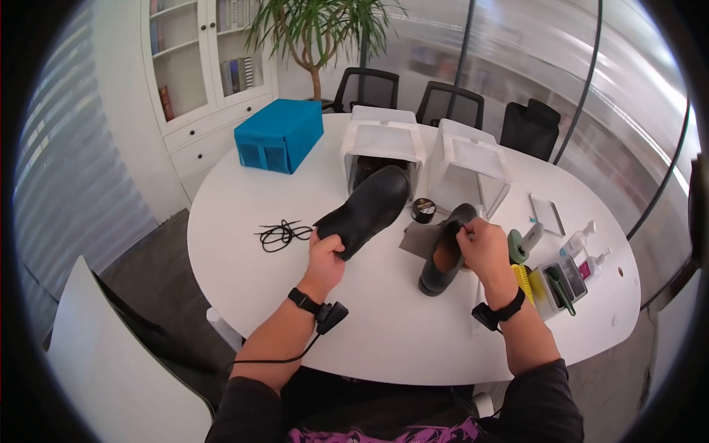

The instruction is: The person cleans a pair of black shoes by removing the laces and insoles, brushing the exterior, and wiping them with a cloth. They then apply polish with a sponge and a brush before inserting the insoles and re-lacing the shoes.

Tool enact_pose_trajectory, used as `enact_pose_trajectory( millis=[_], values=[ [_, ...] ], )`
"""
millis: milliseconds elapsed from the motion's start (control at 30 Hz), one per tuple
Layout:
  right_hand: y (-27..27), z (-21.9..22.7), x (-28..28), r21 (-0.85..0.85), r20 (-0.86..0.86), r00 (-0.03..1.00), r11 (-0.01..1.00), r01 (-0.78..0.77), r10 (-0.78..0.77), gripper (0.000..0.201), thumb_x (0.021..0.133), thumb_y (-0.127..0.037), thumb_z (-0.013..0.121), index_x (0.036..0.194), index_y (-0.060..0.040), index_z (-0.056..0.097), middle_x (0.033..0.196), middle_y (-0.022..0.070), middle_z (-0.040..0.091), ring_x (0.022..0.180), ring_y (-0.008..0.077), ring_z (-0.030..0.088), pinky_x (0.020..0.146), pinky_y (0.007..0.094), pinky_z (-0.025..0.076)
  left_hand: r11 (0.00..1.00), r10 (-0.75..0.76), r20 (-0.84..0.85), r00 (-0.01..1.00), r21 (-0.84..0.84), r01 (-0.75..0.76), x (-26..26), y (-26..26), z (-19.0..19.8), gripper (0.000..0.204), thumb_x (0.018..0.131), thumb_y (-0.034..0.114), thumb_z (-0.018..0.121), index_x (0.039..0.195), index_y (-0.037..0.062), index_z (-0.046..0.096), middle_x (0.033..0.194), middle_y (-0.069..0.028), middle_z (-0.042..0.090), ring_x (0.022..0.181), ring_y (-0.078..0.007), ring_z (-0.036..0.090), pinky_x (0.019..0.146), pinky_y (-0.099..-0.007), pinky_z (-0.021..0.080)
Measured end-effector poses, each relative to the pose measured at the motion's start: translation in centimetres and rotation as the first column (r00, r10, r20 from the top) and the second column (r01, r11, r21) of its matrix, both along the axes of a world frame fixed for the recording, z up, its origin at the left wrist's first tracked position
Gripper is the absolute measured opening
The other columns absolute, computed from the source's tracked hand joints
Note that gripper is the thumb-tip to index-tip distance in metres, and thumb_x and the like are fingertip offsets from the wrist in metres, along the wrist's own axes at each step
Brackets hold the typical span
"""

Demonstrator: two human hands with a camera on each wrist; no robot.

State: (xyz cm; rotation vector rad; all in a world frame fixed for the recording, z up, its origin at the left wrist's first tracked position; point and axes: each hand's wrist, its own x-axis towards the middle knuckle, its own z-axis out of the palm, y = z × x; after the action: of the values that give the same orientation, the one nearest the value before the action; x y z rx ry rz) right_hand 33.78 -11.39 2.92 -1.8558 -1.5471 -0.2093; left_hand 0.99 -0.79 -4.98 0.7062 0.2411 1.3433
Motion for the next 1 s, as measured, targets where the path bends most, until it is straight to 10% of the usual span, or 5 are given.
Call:
enact_pose_trajectory(
  millis=[400, 800, 1000],
  values=[
    [-0.2, 3.7, -4.7, -0.259, 0.31, 0.95, 0.965, 0.045, 0.039, 0.027, 0.091, -0.028, 0.091, 0.1, -0.0044, 0.083, 0.092, 0.0205, 0.082, 0.089, 0.0456, 0.08, 0.08, 0.0546, 0.064, 0.999, 0.022, 0.035, 0.999, 0.026, -0.023, -0.5, -0.1, 0.5, 0.047, 0.078, -0.01, 0.057, 0.12, -0.0023, 0.073, 0.1, -0.0019, 0.075, 0.09, -0.014, 0.07, 0.086, -0.0281, 0.056],
    [2.3, -3.9, -15.0, -0.355, 0.026, 0.849, 0.799, -0.486, 0.528, 0.026, 0.1, -0.021, 0.081, 0.118, -0.0025, 0.08, 0.102, 0.0216, 0.085, 0.098, 0.0443, 0.082, 0.09, 0.052, 0.065, 0.998, 0.031, 0.058, 0.998, 0.053, -0.034, -0.5, 0.6, 0.3, 0.035, 0.079, -0.008, 0.056, 0.109, -0.0006, 0.073, 0.09, 0.0014, 0.071, 0.083, -0.011, 0.065, 0.081, -0.0263, 0.052],
    [0.3, 0.4, -13.8, -0.321, -0.191, 0.824, 0.759, -0.566, 0.534, 0.023, 0.101, -0.015, 0.079, 0.117, -0.0002, 0.083, 0.101, 0.0219, 0.085, 0.091, 0.04, 0.083, 0.084, 0.0455, 0.066, 0.994, -0.104, 0.171, 0.98, 0.004, 0.105, -0.9, 0.5, 1.2, 0.053, 0.083, -0.006, 0.056, 0.133, -0.0022, 0.071, 0.124, -0.0102, 0.078, 0.117, -0.0235, 0.075, 0.107, -0.0382, 0.06]
  ],
)
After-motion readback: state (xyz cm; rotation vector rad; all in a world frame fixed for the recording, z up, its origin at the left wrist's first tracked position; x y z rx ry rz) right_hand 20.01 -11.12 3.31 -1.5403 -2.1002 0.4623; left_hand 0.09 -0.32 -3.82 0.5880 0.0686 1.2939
